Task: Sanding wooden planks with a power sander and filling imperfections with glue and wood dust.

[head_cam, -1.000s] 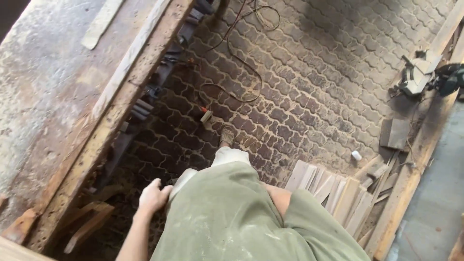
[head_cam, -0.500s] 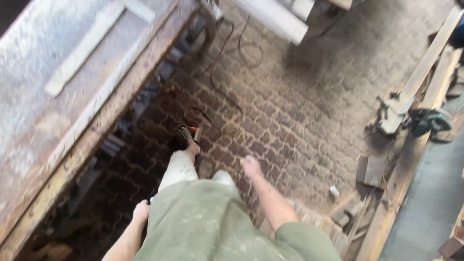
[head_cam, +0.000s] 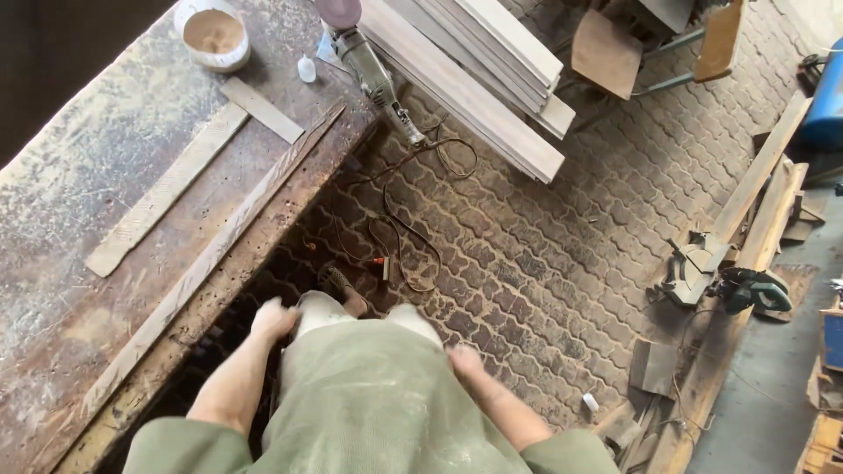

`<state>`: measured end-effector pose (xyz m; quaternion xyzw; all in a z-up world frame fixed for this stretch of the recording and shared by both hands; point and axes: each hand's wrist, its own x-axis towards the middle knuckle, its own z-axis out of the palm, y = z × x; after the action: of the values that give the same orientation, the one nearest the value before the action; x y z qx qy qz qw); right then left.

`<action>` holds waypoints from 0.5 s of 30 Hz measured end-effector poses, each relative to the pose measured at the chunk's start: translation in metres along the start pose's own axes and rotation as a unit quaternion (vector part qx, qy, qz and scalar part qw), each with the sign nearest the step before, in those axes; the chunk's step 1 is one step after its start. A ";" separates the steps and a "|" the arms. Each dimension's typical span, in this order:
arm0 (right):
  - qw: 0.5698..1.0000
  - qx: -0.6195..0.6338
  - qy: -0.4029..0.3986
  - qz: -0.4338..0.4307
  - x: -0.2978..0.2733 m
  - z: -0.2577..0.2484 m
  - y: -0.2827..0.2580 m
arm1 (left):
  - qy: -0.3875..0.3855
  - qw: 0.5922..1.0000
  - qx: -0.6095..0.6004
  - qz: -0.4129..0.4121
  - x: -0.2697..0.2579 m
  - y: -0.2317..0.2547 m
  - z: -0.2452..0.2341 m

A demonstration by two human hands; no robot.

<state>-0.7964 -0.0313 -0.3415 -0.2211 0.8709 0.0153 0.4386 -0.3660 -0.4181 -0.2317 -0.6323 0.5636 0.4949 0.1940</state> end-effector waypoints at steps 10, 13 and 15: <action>0.996 -0.026 0.071 -0.055 0.057 -0.234 -0.207 | 0.056 0.990 -0.103 0.081 0.014 0.144 -0.064; 0.982 -0.120 0.108 -0.096 0.065 -0.285 -0.275 | 0.065 0.988 -0.121 0.067 0.009 0.129 -0.052; 0.967 -0.175 0.125 -0.139 0.070 -0.309 -0.322 | 0.070 0.988 -0.133 0.032 0.010 0.085 -0.026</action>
<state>-0.9382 -0.4163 -0.1518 -0.4134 0.8635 0.0790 0.2780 -0.4338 -0.4683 -0.2023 -0.6668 0.5252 0.5261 0.0523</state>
